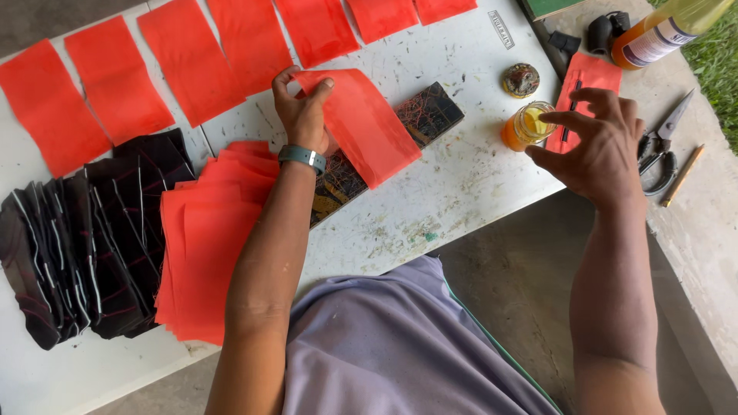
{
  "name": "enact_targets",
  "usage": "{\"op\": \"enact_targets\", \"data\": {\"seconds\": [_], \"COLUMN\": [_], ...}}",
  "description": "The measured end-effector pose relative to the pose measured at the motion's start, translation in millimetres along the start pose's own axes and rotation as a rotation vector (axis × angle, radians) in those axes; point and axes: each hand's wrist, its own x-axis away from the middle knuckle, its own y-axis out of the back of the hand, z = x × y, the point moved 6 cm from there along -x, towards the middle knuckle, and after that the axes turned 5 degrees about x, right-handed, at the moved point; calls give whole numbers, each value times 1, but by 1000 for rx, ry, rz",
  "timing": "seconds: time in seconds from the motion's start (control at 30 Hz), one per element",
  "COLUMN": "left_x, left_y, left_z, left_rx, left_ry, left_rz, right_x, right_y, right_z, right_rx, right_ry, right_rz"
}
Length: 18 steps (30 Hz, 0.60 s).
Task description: The person repeatedly rubs orange fabric pieces against a dark rectangular block on a white table. They handle the fabric one at a time, place each piece on the block, rub it with their right hand, and set it aside. The process is repeated for multiple pieces.
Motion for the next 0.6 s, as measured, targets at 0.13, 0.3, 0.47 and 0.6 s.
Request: {"op": "enact_targets", "data": {"seconds": [0.13, 0.3, 0.47, 0.6], "left_x": [-3, -5, -13, -18], "left_y": [3, 8, 18, 19], "left_z": [4, 8, 17, 25], "left_rx": [-10, -23, -58, -49], "left_ry": [-19, -18, -82, -75], "left_rz": [-72, -84, -130, -151], "right_x": [-5, -20, 19, 36], "right_y": [-9, -17, 6, 31], "right_z": [3, 4, -16, 5], "right_rx": [84, 67, -9, -193], "right_ry": [43, 73, 19, 115], "right_rz": [18, 79, -8, -46]}}
